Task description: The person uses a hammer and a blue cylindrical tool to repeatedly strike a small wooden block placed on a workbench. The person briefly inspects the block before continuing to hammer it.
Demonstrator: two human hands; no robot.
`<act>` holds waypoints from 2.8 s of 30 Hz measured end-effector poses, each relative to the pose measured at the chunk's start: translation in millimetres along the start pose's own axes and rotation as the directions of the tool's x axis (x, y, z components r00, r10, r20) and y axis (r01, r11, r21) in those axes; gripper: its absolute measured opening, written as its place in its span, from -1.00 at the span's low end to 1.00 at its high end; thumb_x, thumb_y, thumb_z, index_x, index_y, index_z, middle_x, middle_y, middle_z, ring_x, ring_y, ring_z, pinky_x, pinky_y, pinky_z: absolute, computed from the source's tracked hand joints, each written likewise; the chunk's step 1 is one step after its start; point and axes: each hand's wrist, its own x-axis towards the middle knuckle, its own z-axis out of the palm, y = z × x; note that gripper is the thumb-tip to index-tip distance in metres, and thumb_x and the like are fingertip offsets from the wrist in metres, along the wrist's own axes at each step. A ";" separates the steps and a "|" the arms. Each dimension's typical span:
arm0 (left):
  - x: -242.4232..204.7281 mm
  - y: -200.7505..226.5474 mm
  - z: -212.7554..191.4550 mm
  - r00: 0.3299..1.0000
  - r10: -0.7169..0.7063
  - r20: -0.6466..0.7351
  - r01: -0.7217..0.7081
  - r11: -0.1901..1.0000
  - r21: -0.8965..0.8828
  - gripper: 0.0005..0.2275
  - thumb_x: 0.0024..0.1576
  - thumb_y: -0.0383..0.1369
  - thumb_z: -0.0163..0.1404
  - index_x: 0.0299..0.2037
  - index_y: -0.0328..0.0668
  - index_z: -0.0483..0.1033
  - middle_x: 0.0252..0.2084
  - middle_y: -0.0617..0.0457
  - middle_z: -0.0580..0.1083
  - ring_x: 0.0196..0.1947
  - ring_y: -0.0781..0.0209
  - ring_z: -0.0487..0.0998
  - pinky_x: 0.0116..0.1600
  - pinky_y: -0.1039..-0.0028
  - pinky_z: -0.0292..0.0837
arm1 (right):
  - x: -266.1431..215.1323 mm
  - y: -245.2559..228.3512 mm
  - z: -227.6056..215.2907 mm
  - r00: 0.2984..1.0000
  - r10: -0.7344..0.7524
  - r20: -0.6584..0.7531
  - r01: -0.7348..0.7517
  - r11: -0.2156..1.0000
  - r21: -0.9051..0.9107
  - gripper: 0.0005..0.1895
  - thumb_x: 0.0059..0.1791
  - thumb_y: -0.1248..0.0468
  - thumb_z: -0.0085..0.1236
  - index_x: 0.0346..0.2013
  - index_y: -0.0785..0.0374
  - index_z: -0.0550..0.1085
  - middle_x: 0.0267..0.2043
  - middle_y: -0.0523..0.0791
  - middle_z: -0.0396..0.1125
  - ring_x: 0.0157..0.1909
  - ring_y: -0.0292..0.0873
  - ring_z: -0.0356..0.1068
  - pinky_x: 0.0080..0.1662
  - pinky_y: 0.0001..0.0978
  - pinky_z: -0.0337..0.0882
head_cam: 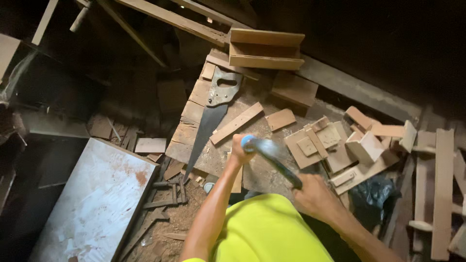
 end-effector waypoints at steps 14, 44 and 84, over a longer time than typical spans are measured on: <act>-22.4 -11.4 9.6 0.998 -0.043 -0.048 0.044 0.999 0.013 -0.89 -0.06 -0.35 0.19 -0.46 -0.13 0.51 -0.51 0.02 0.48 -0.53 0.21 0.49 -0.39 0.42 0.40 | 20.2 13.2 6.7 1.000 -0.016 0.021 0.015 0.998 0.064 -0.83 -0.04 0.22 0.14 -0.36 0.25 0.58 -0.64 -0.06 0.39 -0.59 -0.12 0.37 -0.43 -0.19 0.37; -22.4 31.1 -62.5 0.905 -0.182 -0.385 0.149 0.982 -0.115 -0.77 0.06 -0.54 0.11 -0.62 -0.26 0.36 -0.66 0.13 0.30 -0.63 0.37 0.28 -0.49 0.47 0.18 | 21.9 28.6 -1.3 0.990 0.139 0.011 -0.140 0.986 0.087 -0.75 -0.10 0.13 0.32 -0.31 0.27 0.62 -0.68 -0.06 0.32 -0.60 -0.20 0.24 -0.46 -0.24 0.25; -28.1 17.4 -46.0 0.973 0.010 -0.230 -0.010 1.000 0.004 -0.80 0.02 -0.42 0.11 -0.60 -0.22 0.37 -0.65 0.02 0.31 -0.67 0.19 0.34 -0.49 0.42 0.27 | -3.0 -6.6 -7.7 0.991 -0.079 -0.107 0.077 0.997 -0.021 -0.70 0.02 0.06 0.11 -0.13 0.20 0.56 -0.67 -0.03 0.37 -0.75 -0.10 0.34 -0.60 -0.19 0.34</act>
